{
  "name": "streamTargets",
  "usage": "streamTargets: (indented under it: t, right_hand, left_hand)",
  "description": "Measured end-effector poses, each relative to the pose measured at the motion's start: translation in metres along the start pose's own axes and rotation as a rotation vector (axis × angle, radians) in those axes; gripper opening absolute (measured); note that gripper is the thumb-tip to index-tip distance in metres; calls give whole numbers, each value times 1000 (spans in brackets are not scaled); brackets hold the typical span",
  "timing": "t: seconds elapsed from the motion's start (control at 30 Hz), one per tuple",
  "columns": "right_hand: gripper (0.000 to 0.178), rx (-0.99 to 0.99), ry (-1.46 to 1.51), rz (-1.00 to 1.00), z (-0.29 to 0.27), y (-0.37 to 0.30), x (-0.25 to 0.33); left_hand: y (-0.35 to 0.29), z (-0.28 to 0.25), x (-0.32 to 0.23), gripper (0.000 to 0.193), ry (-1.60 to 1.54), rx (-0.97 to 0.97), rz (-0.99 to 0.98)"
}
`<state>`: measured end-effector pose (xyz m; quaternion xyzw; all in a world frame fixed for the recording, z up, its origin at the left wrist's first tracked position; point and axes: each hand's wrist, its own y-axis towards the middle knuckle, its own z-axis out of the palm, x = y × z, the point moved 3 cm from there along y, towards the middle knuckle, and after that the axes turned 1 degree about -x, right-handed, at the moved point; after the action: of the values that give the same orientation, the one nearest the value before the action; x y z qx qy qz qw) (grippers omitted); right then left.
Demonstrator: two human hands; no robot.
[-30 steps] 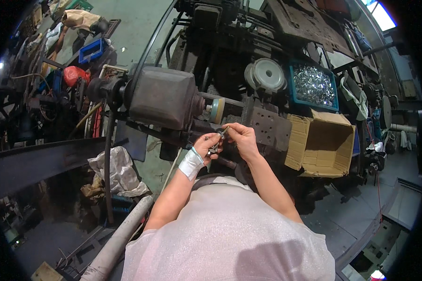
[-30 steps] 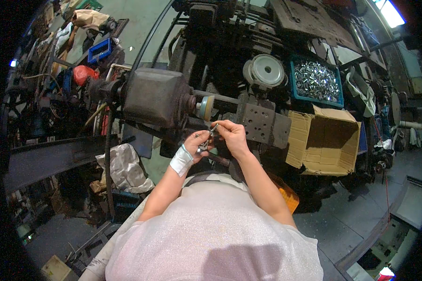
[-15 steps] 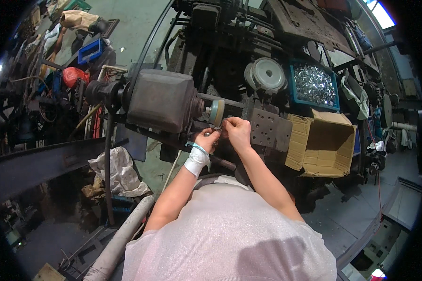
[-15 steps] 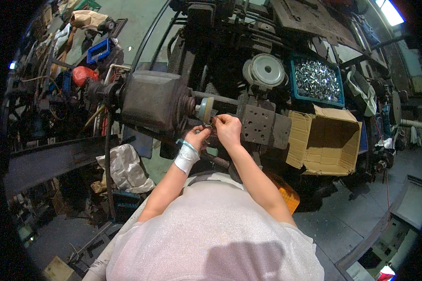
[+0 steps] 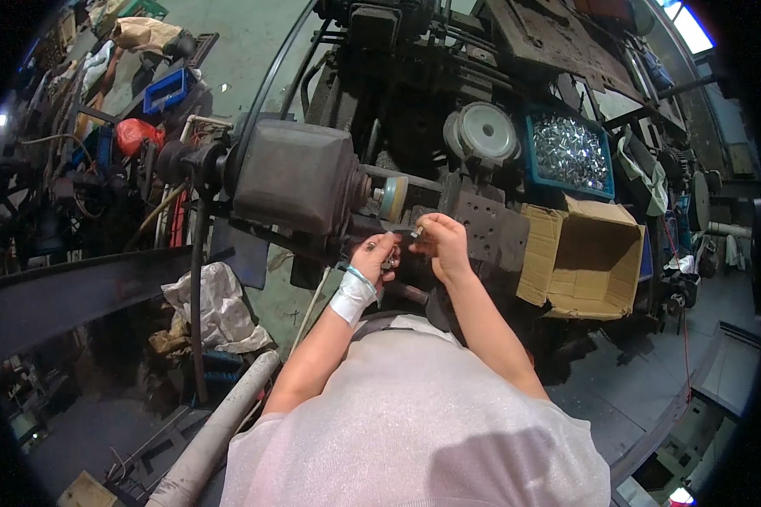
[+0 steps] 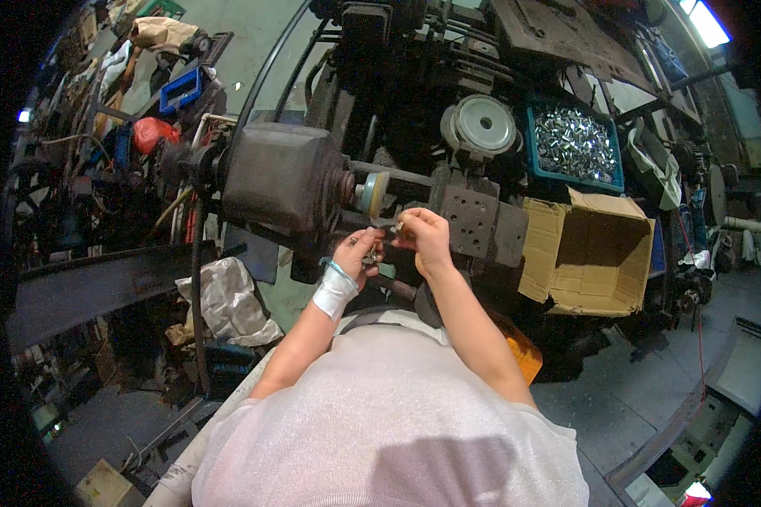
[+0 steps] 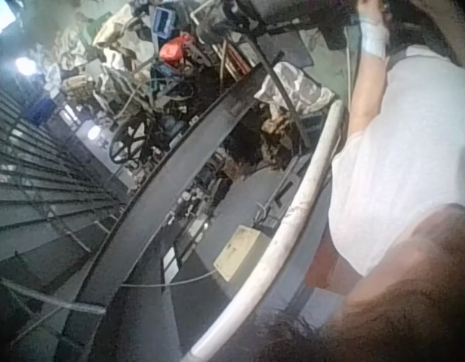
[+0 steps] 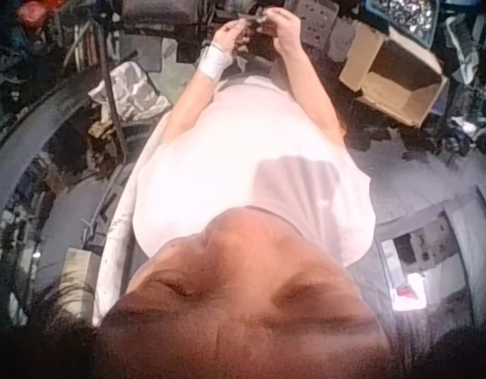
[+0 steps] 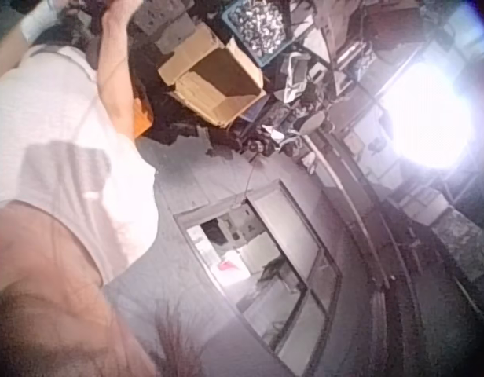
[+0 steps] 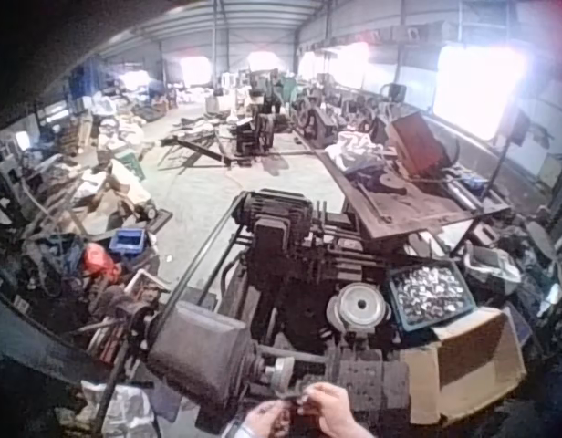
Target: The person repeatedly picks small metal parts from a cardboard box and grinds them against a rotating bench grinder wheel. After grinding, the parts are placed into a blue plastic bin. The process is repeated for multiple parts throughout the clip.
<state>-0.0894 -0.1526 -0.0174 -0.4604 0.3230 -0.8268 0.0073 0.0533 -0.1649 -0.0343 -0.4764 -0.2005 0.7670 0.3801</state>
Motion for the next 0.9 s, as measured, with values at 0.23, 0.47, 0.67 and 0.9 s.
streamTargets:
  t: [0.23,0.47,0.67,0.9]
  right_hand:
    - [19,284,-383,-166,20,-34,-5]
    - [15,217,-648,-261,12,-33,-8]
    - [10,173,-416,-174,11,-35,2]
    - [10,-7,-521,-368,3,-15,-5]
  left_hand:
    - [-8,3,8,27,-31,-10,40]
    - [-14,6,5,31,29,-1,48]
    - [0,-15,12,28,-143,-12,-22]
    - [-9,-3,1,26,151,110,69]
